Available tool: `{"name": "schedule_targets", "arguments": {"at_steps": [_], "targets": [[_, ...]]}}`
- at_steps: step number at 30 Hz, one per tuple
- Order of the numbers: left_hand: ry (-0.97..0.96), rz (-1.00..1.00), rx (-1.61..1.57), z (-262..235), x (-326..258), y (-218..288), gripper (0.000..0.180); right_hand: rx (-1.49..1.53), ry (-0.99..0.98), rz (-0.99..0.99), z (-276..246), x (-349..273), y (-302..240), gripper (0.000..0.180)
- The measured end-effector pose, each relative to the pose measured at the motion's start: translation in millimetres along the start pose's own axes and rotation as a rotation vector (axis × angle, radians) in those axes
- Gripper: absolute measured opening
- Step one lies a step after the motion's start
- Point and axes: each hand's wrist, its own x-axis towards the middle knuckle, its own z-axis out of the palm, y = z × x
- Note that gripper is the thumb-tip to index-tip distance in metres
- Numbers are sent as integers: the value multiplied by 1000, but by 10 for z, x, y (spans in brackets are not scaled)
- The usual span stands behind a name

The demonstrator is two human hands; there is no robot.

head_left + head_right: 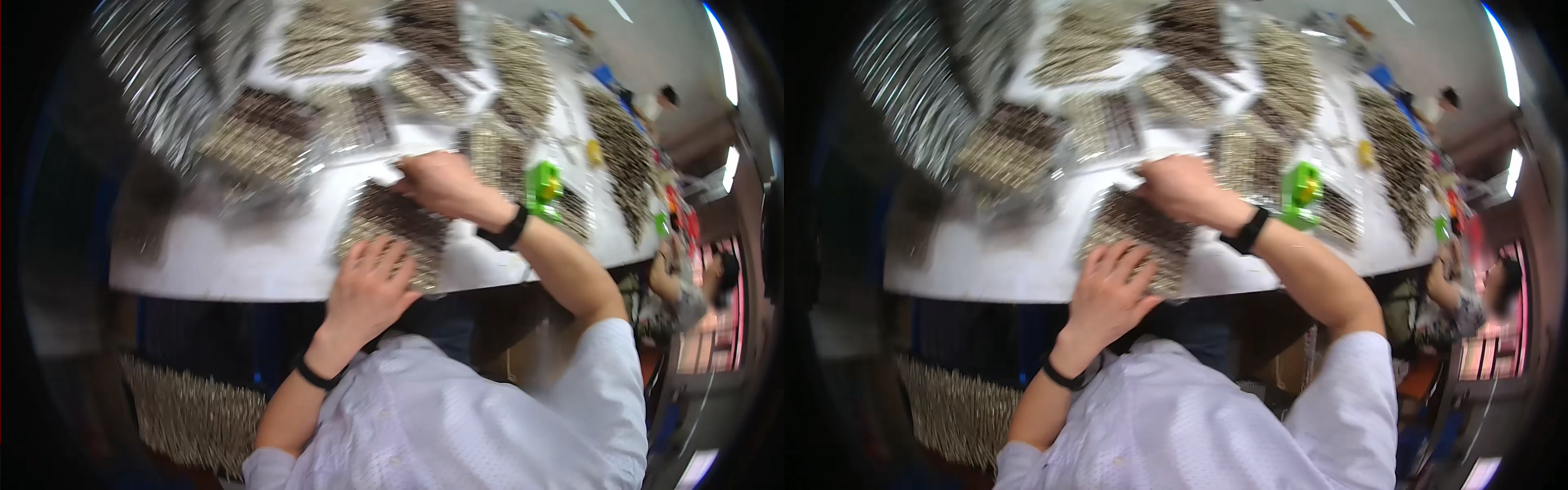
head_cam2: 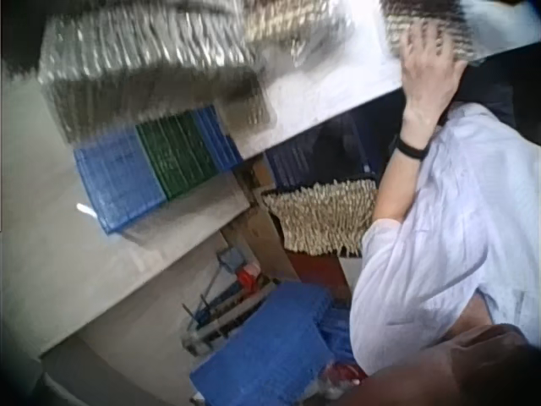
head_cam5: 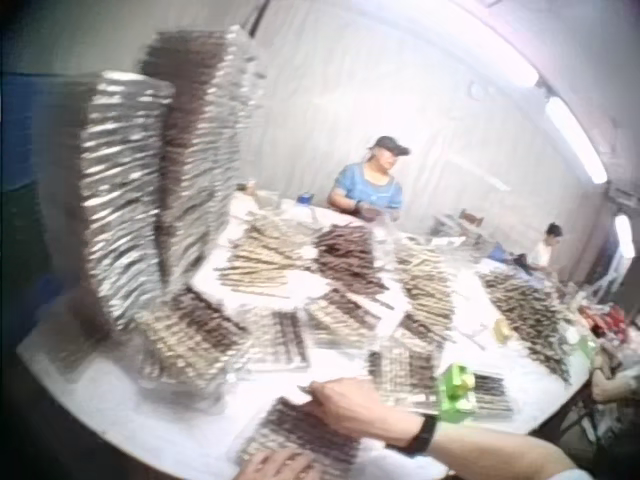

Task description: The person arranges chocolate-covered wafer sticks into clear plastic packaging trays on a white table. They pick up bundles of sticks, separate them, and place them into the slots of the trays, repeating the process for multiple units. Other workers are visible in the background performing similar tasks.

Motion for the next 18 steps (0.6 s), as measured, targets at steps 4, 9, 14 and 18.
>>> {"name": "schedule_targets", "arguments": {"at_steps": [4,9,14,18], "targets": [[-1,-1,30,-38,11,-6,47,102,85,-146,-23,-137,-83,28],[-101,15,82,-80,102,45,41,197,47,-281,-117,-822,-19,21],[-143,29,132,-143,160,110,39,369,294,-165,-424,-1518,587,10],[-174,21,188,-172,193,124,37,415,507,216,-666,-1742,1733,19]]}}
